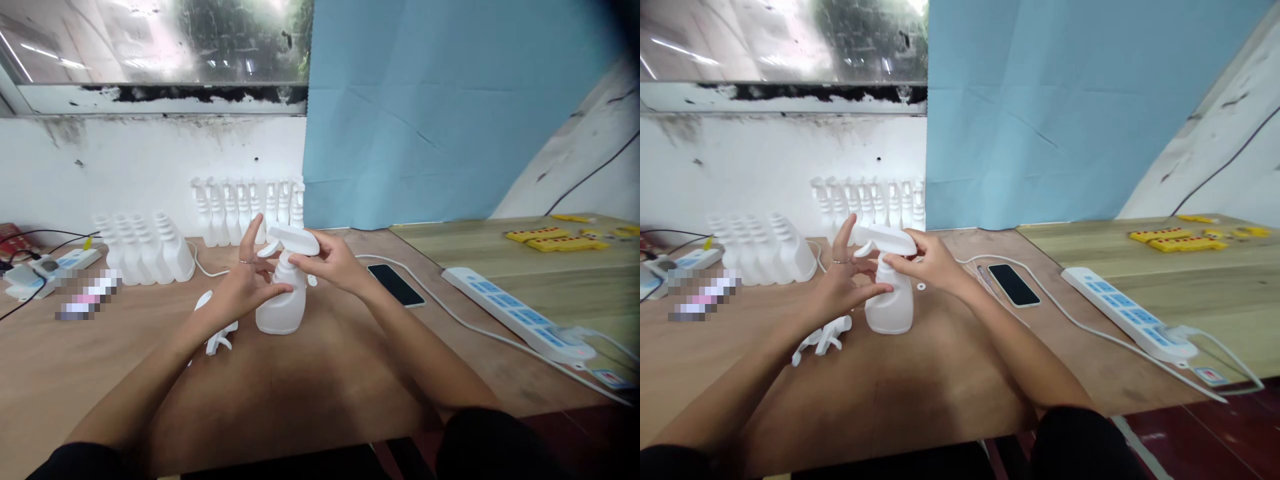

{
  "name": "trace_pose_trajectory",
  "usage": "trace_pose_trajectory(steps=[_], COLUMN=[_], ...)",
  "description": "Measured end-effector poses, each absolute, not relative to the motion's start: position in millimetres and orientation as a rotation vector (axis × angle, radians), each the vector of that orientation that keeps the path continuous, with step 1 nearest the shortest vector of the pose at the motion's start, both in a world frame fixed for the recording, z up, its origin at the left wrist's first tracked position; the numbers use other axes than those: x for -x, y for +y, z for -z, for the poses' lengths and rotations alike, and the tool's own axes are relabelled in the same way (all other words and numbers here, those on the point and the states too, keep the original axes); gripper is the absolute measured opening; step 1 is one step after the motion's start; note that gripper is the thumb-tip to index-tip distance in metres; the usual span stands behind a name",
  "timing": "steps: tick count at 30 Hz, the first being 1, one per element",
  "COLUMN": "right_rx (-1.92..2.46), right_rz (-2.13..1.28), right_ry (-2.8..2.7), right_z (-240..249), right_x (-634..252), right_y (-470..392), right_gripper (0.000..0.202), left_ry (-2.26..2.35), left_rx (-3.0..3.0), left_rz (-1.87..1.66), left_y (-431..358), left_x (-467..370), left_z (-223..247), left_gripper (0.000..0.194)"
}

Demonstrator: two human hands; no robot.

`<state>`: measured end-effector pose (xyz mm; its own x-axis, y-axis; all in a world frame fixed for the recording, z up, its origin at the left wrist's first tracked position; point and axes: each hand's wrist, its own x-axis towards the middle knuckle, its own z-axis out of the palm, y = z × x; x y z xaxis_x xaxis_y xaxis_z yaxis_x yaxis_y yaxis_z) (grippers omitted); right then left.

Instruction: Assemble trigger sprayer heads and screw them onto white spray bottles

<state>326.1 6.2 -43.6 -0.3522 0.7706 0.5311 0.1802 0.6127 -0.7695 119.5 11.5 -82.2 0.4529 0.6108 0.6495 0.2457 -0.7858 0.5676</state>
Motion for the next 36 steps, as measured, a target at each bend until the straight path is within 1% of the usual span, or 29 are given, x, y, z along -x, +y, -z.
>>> trace_pose_trajectory(steps=[1,2,4,7,12,16,20,23,28,32,36], right_rx=[0.774,0.78,0.79,0.766,0.621,0.556,0.526,0.477,0.486,0.377,0.379], right_rz=[-0.757,-0.75,-0.746,-0.834,-1.021,-1.023,-1.054,-1.142,-1.229,-1.382,-1.372], right_ry=[-1.855,-1.849,-1.827,-1.738,-1.59,-1.53,-1.587,-1.644,-1.43,-1.357,-1.308], right_z=[43.8,44.2,46.5,55.4,76.2,84.3,83.1,82.3,87.5,93.5,97.2], right_x=[-325.3,-324.3,-321.8,-316.9,-305.7,-300.3,-306.7,-309.9,-297.5,-292.4,-293.9], right_y=[6.8,7.2,8.1,13.1,27.8,32.8,33.4,33.9,31.1,29.2,30.7], right_gripper=[0.02,0.019,0.019,0.023,0.03,0.029,0.03,0.036,0.048,0.047,0.045], left_ry=[0.681,0.669,0.683,0.69,0.636,0.656,0.624,0.565,0.585,0.635,0.565], left_rx=[-2.32,-2.338,-2.367,-2.333,-2.228,-2.163,-2.156,-2.156,-2.081,-2.036,-2.069], left_rz=[-1.311,-1.314,-1.283,-1.246,-1.329,-1.407,-1.385,-1.432,-1.388,-1.39,-1.398], left_y=[14.0,15.6,16.2,14.8,16.4,19.0,20.9,22.0,20.1,18.1,19.1], left_x=[-119.1,-118.6,-117.6,-117.0,-119.4,-121.0,-121.6,-123.4,-126.7,-127.5,-128.3], left_z=[86.0,88.4,89.3,84.6,83.6,87.9,89.5,91.9,96.7,97.6,97.2], left_gripper=[0.097,0.103,0.107,0.106,0.102,0.097,0.095,0.091,0.089,0.089,0.087])
